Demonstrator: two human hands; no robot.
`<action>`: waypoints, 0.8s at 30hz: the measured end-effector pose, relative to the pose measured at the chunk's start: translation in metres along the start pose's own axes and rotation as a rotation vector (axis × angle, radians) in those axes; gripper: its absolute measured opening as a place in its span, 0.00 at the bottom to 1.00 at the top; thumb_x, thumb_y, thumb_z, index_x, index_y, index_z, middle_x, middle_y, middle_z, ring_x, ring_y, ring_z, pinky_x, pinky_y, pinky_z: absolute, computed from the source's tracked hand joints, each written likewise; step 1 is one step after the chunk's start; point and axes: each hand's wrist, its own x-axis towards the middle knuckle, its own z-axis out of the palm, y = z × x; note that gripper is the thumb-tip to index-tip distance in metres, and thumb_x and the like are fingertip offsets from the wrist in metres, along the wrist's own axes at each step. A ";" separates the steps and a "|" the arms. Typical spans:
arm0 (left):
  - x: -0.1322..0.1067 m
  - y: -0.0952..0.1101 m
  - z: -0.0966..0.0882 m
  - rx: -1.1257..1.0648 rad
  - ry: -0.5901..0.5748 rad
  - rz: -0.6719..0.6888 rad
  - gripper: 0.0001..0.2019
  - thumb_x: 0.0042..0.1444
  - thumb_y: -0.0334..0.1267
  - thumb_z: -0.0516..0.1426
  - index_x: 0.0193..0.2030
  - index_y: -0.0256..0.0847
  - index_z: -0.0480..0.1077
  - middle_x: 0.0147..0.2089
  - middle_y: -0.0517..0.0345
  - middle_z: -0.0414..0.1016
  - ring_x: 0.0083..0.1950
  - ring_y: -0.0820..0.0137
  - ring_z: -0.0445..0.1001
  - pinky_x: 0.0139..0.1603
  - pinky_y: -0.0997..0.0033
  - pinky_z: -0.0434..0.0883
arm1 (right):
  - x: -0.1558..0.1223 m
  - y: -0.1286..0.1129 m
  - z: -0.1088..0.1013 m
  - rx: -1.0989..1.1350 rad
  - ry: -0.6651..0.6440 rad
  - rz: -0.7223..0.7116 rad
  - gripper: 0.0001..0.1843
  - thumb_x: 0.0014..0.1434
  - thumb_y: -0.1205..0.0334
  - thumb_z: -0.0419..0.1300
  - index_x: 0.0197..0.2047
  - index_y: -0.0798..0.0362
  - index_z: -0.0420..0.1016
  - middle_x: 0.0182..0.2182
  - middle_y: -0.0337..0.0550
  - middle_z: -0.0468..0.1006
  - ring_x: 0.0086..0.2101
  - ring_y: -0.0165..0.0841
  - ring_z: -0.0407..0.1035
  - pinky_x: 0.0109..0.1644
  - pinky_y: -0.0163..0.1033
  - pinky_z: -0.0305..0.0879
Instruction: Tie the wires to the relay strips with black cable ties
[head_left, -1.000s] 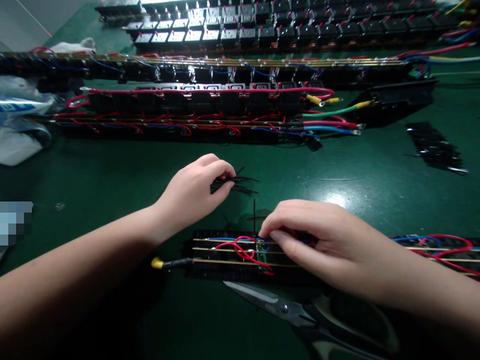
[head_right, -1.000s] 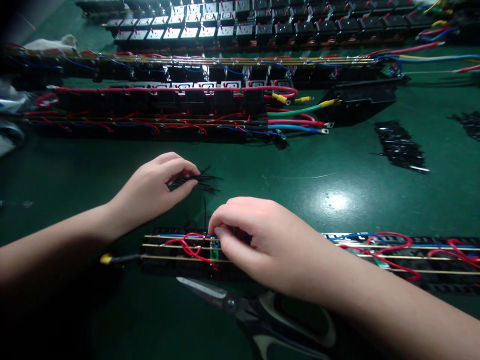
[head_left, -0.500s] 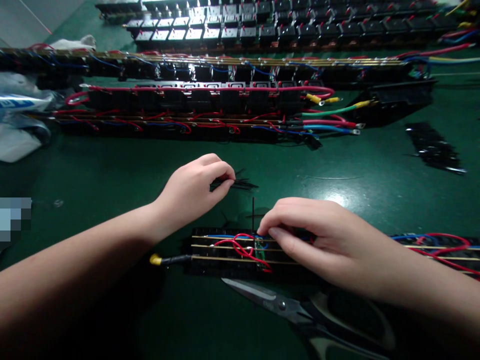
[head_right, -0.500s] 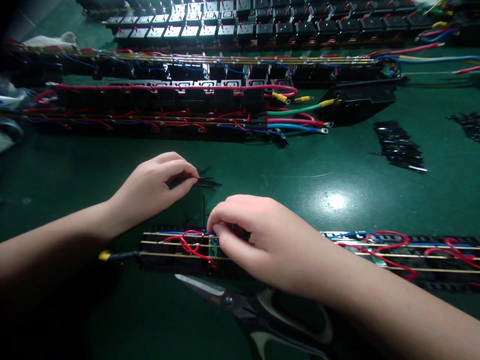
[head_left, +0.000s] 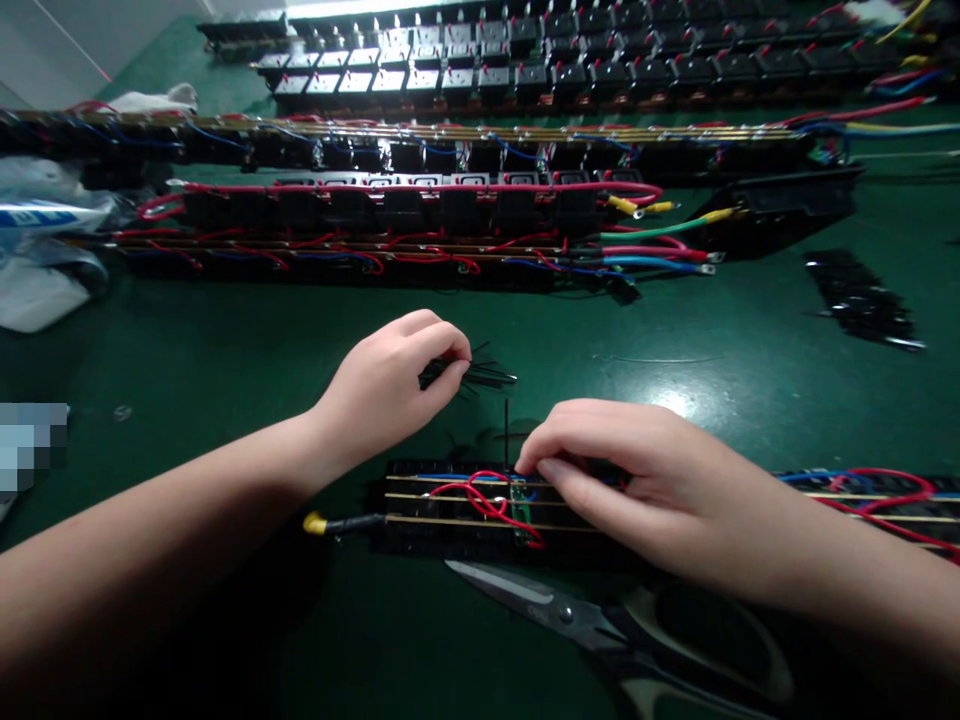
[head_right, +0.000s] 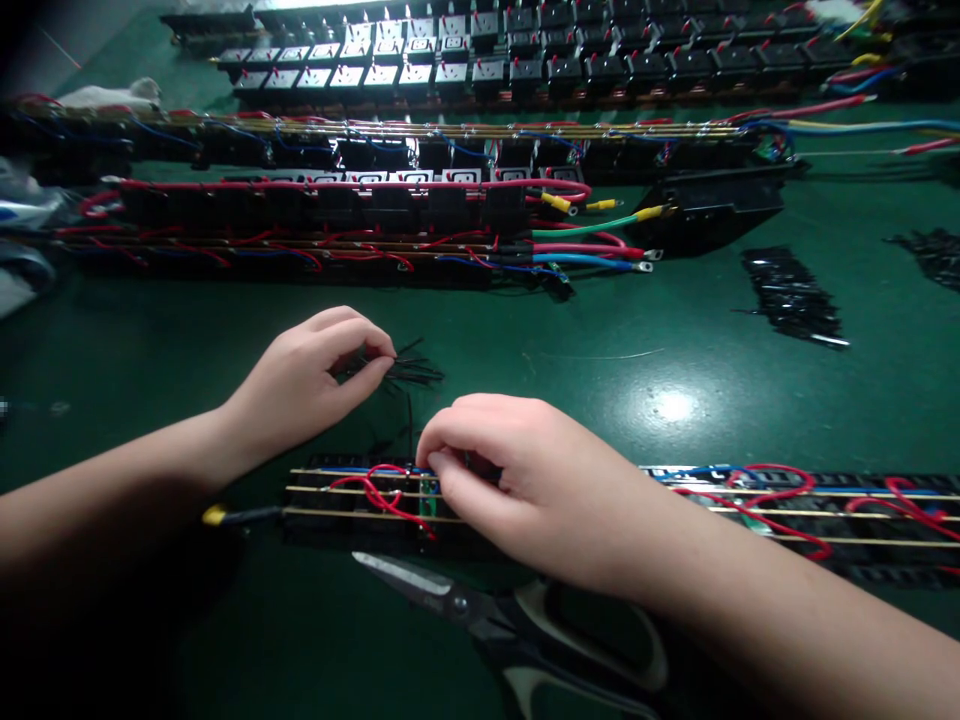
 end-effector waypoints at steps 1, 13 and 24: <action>0.000 0.000 0.000 0.005 0.004 -0.003 0.04 0.63 0.31 0.55 0.38 0.40 0.71 0.38 0.58 0.74 0.40 0.69 0.72 0.41 0.71 0.67 | 0.000 0.000 0.000 -0.003 -0.002 0.002 0.12 0.62 0.71 0.54 0.36 0.53 0.78 0.31 0.40 0.81 0.31 0.31 0.72 0.34 0.34 0.65; -0.002 0.000 -0.001 -0.153 0.080 -0.137 0.05 0.62 0.34 0.56 0.45 0.43 0.69 0.37 0.62 0.75 0.33 0.74 0.71 0.35 0.74 0.68 | -0.001 -0.002 0.001 0.008 -0.004 0.011 0.12 0.63 0.70 0.53 0.36 0.52 0.78 0.32 0.41 0.82 0.31 0.32 0.72 0.34 0.35 0.66; 0.000 0.001 -0.004 -0.297 0.052 -0.169 0.07 0.63 0.33 0.56 0.43 0.42 0.76 0.36 0.61 0.78 0.33 0.75 0.73 0.36 0.76 0.68 | -0.004 -0.002 0.002 0.005 -0.006 -0.001 0.11 0.64 0.70 0.54 0.37 0.53 0.78 0.33 0.39 0.81 0.32 0.30 0.72 0.35 0.35 0.66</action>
